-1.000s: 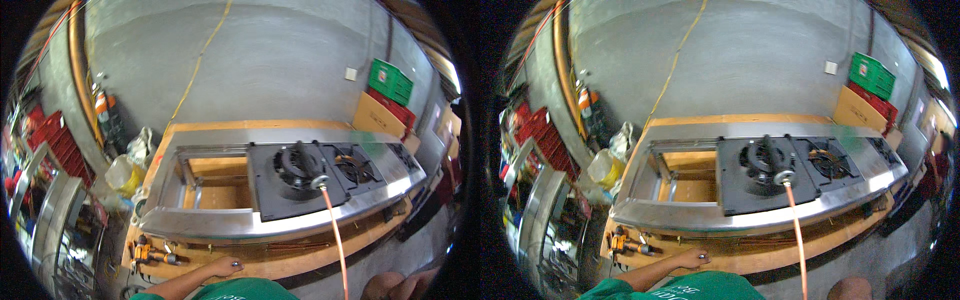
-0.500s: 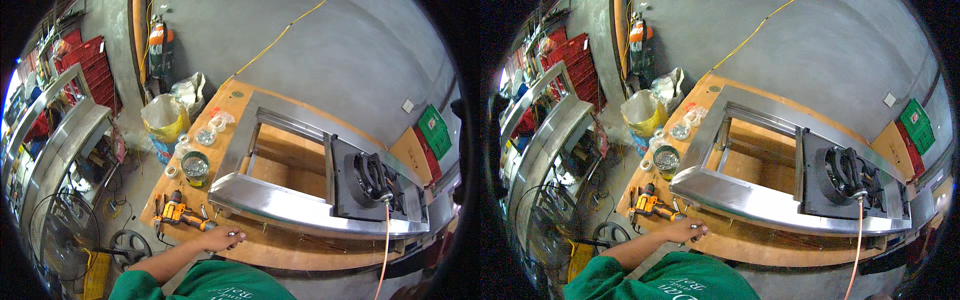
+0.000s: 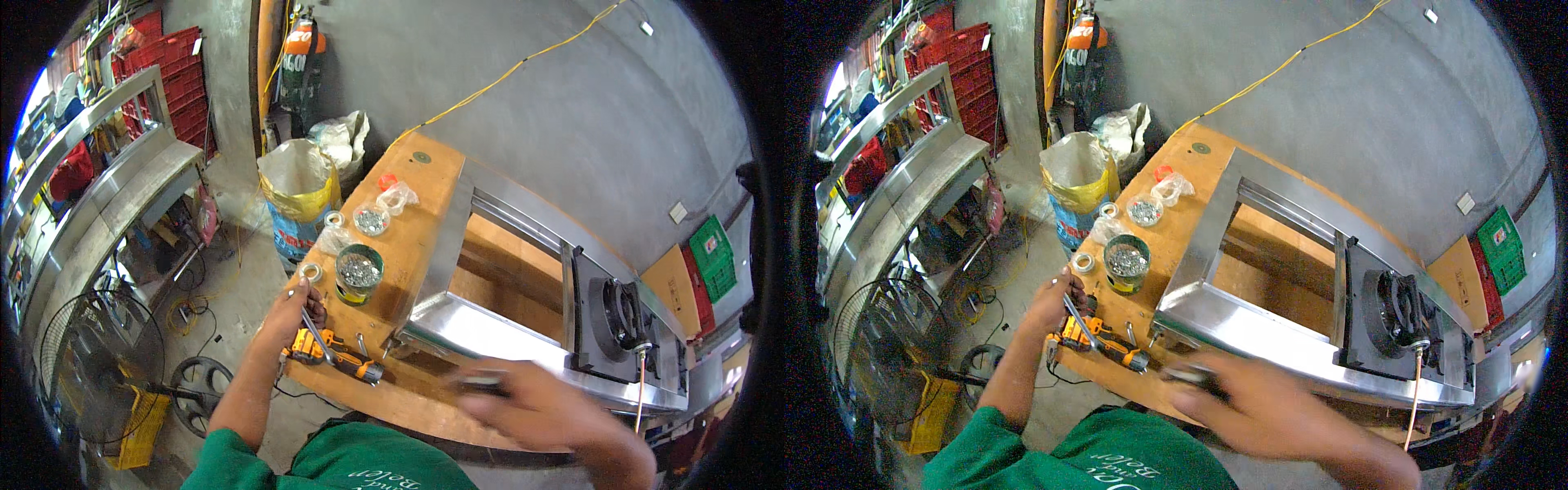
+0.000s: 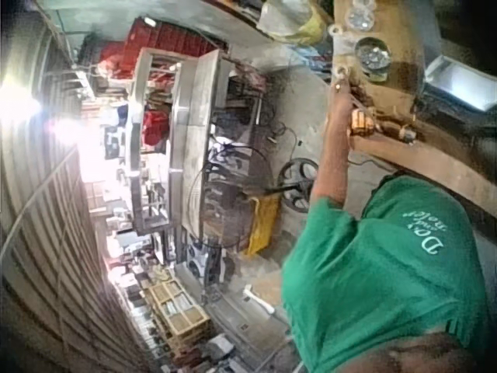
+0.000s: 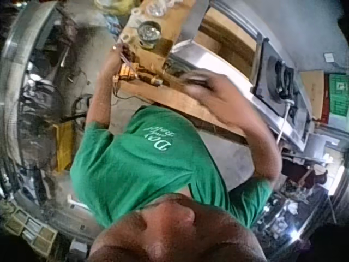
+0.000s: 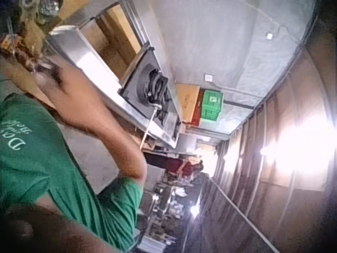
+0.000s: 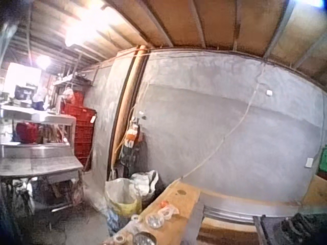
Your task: The person assembles a gas stove burner by connecting a copper pipe to the burner valve and tightening it with a wrench. They then place the burner grate over the burner and secure it with screws using a screwdriver.
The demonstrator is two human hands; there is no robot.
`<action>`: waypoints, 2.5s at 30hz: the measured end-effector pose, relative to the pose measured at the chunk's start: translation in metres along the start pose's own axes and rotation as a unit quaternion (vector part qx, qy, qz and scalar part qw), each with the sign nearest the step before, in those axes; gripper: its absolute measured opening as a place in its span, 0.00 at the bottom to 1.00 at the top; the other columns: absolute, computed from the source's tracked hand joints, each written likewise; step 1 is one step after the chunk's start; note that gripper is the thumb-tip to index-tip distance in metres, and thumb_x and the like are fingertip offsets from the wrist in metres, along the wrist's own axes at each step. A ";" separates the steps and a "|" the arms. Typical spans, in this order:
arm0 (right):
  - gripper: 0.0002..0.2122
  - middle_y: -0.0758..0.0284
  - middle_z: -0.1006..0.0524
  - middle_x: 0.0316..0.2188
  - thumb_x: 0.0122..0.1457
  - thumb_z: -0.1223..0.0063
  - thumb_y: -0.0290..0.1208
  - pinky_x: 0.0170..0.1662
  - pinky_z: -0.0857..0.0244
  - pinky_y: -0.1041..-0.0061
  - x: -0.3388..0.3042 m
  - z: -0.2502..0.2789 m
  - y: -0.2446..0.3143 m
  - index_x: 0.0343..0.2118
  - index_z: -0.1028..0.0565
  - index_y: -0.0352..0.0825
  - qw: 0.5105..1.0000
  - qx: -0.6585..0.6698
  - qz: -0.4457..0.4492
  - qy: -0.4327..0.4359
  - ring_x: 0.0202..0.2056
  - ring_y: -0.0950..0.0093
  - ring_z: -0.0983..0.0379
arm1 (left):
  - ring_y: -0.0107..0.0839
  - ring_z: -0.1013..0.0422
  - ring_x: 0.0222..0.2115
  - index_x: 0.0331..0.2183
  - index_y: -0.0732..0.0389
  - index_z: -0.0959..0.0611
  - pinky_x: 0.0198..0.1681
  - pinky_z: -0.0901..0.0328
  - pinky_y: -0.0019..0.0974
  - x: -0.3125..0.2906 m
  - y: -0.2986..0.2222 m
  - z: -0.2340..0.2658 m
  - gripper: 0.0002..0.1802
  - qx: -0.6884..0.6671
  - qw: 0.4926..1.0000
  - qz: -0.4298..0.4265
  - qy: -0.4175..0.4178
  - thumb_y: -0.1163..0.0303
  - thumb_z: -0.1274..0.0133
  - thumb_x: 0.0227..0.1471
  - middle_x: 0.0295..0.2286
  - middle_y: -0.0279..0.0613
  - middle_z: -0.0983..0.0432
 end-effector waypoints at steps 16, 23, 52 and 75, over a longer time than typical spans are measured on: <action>0.11 0.55 0.24 0.39 0.59 0.46 0.36 0.48 0.33 0.56 -0.129 0.107 -0.152 0.40 0.22 0.36 0.825 -0.275 -0.096 -0.484 0.43 0.55 0.27 | 0.35 0.27 0.39 0.51 0.69 0.28 0.41 0.31 0.36 0.067 0.051 0.047 0.24 0.291 0.948 -0.126 -0.015 0.67 0.44 0.56 0.42 0.48 0.24; 0.19 0.45 0.22 0.35 0.64 0.54 0.42 0.47 0.32 0.51 -0.319 0.145 -0.294 0.33 0.20 0.28 0.682 -0.198 -0.487 -0.508 0.40 0.47 0.24 | 0.27 0.33 0.23 0.36 0.68 0.21 0.26 0.37 0.34 0.094 -0.012 -0.024 0.12 0.490 0.819 -0.291 0.060 0.67 0.46 0.58 0.24 0.40 0.26; 0.31 0.50 0.20 0.37 0.44 0.30 0.50 0.47 0.30 0.57 -0.265 0.208 -0.295 0.42 0.25 0.28 0.685 -0.265 -0.463 -0.496 0.43 0.53 0.23 | 0.41 0.24 0.29 0.32 0.64 0.16 0.37 0.30 0.39 -0.110 -0.057 -0.299 0.15 0.430 0.725 -0.402 0.359 0.64 0.37 0.45 0.27 0.48 0.21; 0.24 0.56 0.20 0.29 0.48 0.32 0.45 0.33 0.27 0.68 -0.273 0.203 -0.320 0.37 0.22 0.26 0.720 0.034 -0.393 -0.571 0.27 0.68 0.20 | 0.39 0.25 0.28 0.32 0.64 0.16 0.34 0.32 0.38 -0.112 -0.062 -0.303 0.17 0.422 0.721 -0.405 0.372 0.61 0.35 0.44 0.25 0.46 0.23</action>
Point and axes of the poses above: each hand's wrist, its own x-axis towards the middle knuckle, its own z-axis out of the back of the hand, y = z × x, the point moved 10 cm from there along x, towards the middle knuckle
